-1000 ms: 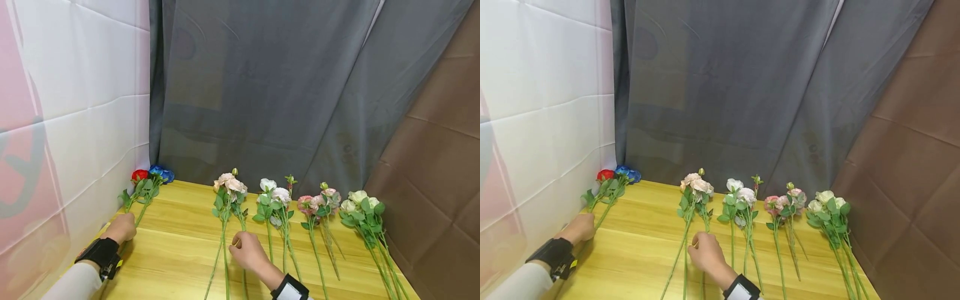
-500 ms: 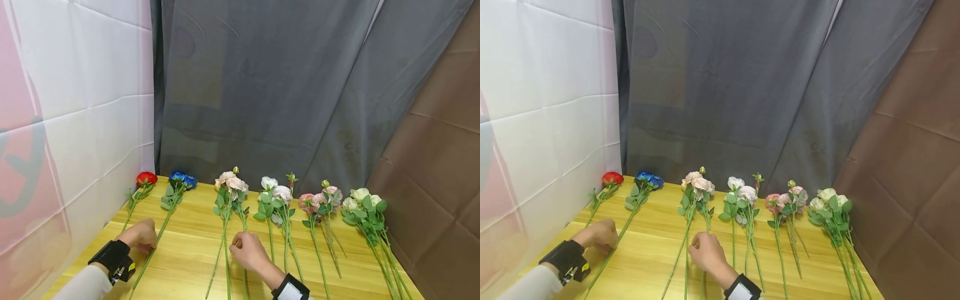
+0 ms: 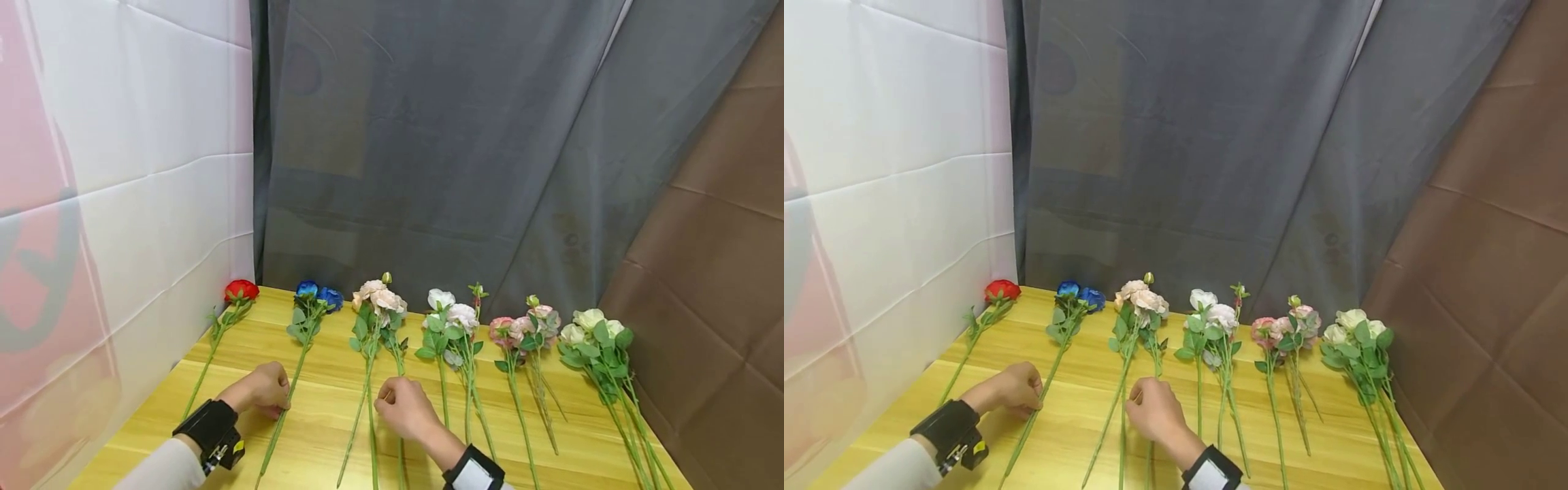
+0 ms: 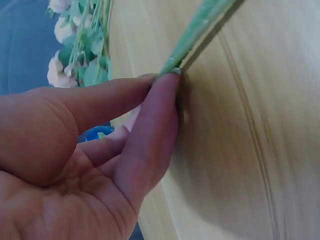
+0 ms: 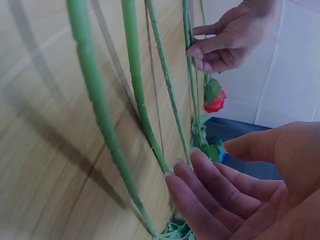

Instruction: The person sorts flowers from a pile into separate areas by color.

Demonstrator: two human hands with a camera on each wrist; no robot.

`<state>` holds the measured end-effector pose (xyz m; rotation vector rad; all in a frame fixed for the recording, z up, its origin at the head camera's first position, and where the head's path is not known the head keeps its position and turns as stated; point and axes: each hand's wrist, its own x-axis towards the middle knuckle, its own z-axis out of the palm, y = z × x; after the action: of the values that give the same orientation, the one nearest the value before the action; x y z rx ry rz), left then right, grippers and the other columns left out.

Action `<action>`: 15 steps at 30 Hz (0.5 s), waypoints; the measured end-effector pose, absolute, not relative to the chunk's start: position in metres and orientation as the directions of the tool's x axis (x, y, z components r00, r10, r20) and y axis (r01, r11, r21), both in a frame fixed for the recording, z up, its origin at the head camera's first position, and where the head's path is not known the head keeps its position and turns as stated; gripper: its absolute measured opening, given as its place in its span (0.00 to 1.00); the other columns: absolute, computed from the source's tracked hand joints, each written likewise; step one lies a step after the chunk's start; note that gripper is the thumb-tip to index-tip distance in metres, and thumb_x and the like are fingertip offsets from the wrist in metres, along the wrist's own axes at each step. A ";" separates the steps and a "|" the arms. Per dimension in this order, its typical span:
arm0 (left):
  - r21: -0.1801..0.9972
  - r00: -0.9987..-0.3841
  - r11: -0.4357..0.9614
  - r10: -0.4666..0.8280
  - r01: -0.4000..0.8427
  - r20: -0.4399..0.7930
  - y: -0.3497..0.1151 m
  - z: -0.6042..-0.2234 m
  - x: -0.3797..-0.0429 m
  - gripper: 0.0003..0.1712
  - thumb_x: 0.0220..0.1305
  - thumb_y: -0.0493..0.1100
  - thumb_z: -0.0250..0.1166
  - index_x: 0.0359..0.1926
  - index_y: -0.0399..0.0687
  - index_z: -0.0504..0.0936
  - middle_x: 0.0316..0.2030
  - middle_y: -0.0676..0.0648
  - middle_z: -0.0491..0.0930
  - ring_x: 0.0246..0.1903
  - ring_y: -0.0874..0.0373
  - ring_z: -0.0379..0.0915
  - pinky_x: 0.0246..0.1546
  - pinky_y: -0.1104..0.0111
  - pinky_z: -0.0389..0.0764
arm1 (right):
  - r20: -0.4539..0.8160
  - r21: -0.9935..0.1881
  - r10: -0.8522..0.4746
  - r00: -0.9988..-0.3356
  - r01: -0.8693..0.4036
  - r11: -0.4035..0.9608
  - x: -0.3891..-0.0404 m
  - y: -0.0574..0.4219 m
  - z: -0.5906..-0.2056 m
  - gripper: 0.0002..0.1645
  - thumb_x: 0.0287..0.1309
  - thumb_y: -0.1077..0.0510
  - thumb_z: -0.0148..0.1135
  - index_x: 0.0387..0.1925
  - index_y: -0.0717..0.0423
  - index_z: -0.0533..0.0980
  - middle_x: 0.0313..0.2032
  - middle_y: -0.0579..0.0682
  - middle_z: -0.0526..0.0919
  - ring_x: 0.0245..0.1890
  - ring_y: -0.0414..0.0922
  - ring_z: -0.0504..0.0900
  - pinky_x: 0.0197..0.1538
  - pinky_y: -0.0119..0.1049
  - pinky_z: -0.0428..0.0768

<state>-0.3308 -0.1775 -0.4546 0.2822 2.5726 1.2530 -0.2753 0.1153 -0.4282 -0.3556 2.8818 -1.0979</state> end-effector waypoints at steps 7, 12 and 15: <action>0.742 -0.963 0.664 0.251 0.095 -0.101 -0.181 -0.457 -0.331 0.10 0.65 0.30 0.66 0.27 0.39 0.75 0.22 0.44 0.76 0.18 0.56 0.77 0.21 0.67 0.81 | 0.022 -0.654 -0.238 -0.971 -0.194 0.731 -0.277 0.115 -0.427 0.04 0.66 0.60 0.63 0.36 0.57 0.81 0.30 0.49 0.81 0.28 0.45 0.79 0.29 0.43 0.77; 0.663 -0.965 0.736 0.248 0.133 -0.082 -0.207 -0.446 -0.338 0.16 0.70 0.37 0.63 0.23 0.42 0.73 0.17 0.49 0.70 0.17 0.58 0.67 0.21 0.68 0.72 | 0.009 -0.641 -0.246 -0.969 -0.195 0.743 -0.280 0.119 -0.422 0.05 0.67 0.59 0.63 0.37 0.57 0.82 0.29 0.48 0.81 0.26 0.44 0.78 0.28 0.41 0.76; 0.540 -0.991 0.834 0.134 0.112 -0.002 -0.234 -0.437 -0.348 0.11 0.64 0.37 0.62 0.26 0.36 0.75 0.23 0.40 0.74 0.24 0.47 0.74 0.25 0.58 0.77 | 0.019 -0.638 -0.261 -0.965 -0.213 0.740 -0.282 0.121 -0.420 0.05 0.66 0.59 0.63 0.36 0.57 0.82 0.28 0.47 0.81 0.25 0.43 0.78 0.26 0.40 0.75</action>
<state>-0.3478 -0.2340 -0.4369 0.1986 2.9707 0.8718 -0.2816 0.1215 -0.4199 -0.3908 2.8629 -1.0368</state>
